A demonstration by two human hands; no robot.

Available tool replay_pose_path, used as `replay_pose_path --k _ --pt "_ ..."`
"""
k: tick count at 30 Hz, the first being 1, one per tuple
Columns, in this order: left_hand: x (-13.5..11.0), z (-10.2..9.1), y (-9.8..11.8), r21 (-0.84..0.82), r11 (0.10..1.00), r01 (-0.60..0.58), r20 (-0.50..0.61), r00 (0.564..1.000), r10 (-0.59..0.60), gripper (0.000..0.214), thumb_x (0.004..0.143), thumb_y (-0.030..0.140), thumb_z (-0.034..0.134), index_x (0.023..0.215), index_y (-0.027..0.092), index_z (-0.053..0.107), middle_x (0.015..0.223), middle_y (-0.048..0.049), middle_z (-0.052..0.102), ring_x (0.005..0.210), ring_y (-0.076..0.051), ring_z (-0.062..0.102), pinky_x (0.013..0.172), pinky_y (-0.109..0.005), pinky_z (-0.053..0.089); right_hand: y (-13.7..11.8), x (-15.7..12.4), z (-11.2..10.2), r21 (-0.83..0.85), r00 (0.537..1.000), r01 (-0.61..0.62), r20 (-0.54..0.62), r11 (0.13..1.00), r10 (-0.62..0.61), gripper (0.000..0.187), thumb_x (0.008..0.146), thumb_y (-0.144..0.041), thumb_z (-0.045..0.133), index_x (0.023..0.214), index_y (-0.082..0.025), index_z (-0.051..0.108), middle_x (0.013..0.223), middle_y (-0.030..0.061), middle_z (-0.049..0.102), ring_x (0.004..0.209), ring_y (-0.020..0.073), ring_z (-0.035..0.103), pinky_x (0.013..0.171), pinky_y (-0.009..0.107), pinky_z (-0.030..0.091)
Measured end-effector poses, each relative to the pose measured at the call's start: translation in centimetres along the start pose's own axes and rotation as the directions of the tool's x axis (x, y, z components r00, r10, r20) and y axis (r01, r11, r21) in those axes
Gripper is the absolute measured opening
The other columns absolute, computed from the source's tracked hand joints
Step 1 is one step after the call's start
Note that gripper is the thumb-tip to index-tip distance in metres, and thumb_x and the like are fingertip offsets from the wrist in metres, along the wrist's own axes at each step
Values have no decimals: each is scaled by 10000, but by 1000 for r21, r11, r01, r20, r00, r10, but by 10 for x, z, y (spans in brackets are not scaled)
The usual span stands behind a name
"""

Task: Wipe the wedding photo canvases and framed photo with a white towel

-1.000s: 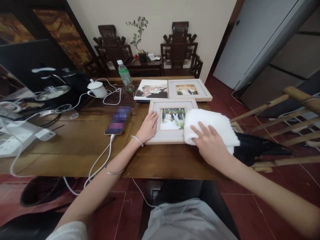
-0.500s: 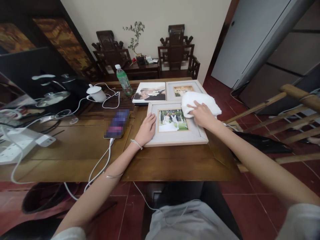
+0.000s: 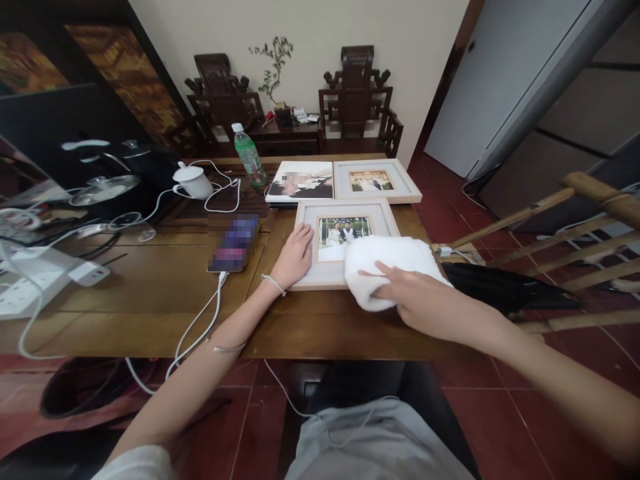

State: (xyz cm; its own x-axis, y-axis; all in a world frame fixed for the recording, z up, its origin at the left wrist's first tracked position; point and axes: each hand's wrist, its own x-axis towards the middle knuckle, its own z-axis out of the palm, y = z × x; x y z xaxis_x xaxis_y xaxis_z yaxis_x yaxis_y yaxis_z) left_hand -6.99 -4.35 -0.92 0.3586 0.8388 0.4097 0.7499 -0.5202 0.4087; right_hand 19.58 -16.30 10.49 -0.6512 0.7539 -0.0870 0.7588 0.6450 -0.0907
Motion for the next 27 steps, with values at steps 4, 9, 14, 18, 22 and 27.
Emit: replay_pose_path --k 4,9,14,18,22,27 --pt "0 0 0 3 1000 -3 3 1000 3 443 923 191 348 1319 100 525 1424 -146 504 1407 -286 349 1175 -510 288 23 55 15 13 998 -54 -34 998 55 615 671 64 405 1161 -190 676 1369 83 572 1296 274 479 995 407 437" --pt "0 0 -1 6 1000 -7 4 1000 7 438 926 201 350 1312 107 535 1419 -138 512 1408 -278 349 1181 -491 285 76 124 19 -98 970 -164 -196 982 143 687 697 93 382 1311 -153 566 1595 100 221 1420 396 232 1069 615 310" --pt "0 -1 -2 -16 1000 0 7 1000 1 442 922 199 364 1318 93 528 1424 -156 502 1410 -286 345 1178 -497 283 93 151 25 -193 953 -276 -178 941 243 662 735 91 406 1309 -192 576 1611 75 175 1414 491 136 1053 735 197" --pt "0 0 -2 -16 1000 -5 -5 1000 5 434 922 193 367 1310 96 535 1414 -148 515 1407 -278 353 1180 -480 284 62 123 28 -278 974 -222 -97 935 203 608 761 72 389 1268 -175 617 1573 94 287 1376 488 243 1042 707 243" --pt "1 1 -1 11 1000 -16 -10 1000 16 444 923 192 350 1307 62 530 1414 -176 509 1401 -292 361 1170 -496 296 15 65 12 -210 976 -134 143 968 166 624 742 43 407 1269 -214 619 1554 77 333 1302 452 398 975 648 386" --pt "0 1 0 6 1000 4 -12 1000 -4 444 924 197 359 1317 74 525 1430 -165 493 1406 -282 352 1179 -483 280 -26 22 -3 -37 974 -25 226 999 33 630 742 38 377 1270 -213 612 1519 67 398 1310 407 433 977 566 445"
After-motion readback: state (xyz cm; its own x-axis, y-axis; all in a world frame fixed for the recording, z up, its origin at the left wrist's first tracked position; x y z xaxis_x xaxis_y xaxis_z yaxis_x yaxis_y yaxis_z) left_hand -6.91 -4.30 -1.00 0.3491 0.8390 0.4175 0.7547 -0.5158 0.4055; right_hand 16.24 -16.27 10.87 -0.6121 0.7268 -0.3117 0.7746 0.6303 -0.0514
